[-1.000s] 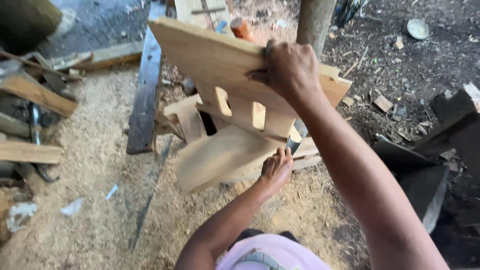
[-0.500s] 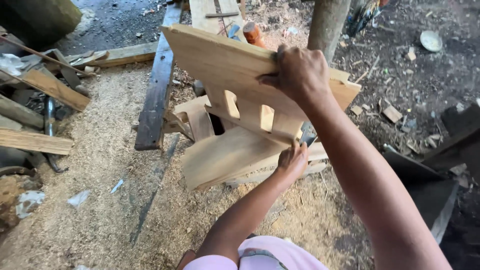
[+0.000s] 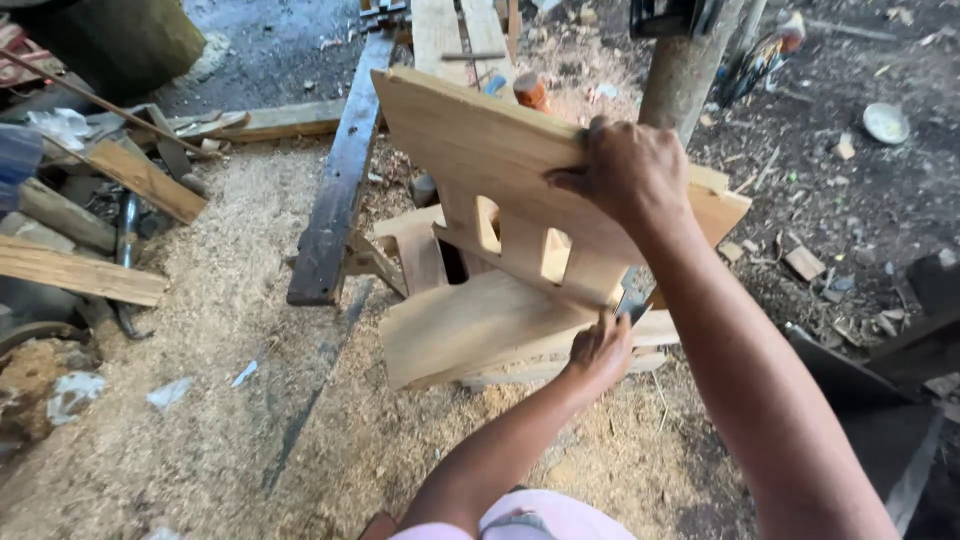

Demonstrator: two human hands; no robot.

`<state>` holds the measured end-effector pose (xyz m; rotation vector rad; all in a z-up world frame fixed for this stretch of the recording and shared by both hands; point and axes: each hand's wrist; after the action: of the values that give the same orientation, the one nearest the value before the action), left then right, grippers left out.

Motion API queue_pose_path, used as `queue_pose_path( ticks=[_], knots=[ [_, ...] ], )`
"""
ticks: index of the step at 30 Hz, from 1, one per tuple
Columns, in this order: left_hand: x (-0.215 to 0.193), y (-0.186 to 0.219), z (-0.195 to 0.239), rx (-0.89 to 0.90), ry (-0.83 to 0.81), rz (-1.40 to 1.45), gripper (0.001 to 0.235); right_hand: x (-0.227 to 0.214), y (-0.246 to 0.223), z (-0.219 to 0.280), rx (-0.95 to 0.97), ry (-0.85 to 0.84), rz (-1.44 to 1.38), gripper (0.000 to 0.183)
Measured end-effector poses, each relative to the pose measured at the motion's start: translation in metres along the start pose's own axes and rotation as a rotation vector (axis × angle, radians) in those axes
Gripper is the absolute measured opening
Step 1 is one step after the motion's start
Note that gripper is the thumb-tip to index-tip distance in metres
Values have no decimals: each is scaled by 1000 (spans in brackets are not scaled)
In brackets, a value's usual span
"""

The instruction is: The person uses a chisel and a wooden mallet to carve and shape a wooden piece with cutouts. They repeatedly strike the chisel to remove material and smooth the edges of the wood, occasionally adjusting the piece's position on the workbench.

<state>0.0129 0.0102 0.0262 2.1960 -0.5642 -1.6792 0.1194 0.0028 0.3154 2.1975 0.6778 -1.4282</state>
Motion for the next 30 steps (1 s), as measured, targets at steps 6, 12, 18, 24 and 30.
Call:
queue_pose_path(
  ticks=[6,12,18,24,30],
  knots=[
    [2,-6,14,-37,-77,-41,34,-5,-2,2,-13,53,-5,80],
    [-5,-15,56,64,-187,-101,36,-8,2,-4,15,37,-70,80],
    [-25,-5,8,-105,-119,68,50,-8,7,-6,-36,154,-76,81],
    [-109,52,0,-612,-223,544,59,-8,10,-3,-23,107,-51,84],
    [-16,3,-26,-494,-159,371,47,-7,7,-5,-6,95,-29,86]
  ],
)
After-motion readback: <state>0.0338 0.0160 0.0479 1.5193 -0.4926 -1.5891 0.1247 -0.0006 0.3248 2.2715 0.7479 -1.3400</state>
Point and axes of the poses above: each hand's wrist, its own z-axis away from the middle knuckle, its own x-axis out of the palm, y = z × x, and after that the axes turned 5 degrees about y, right-handed
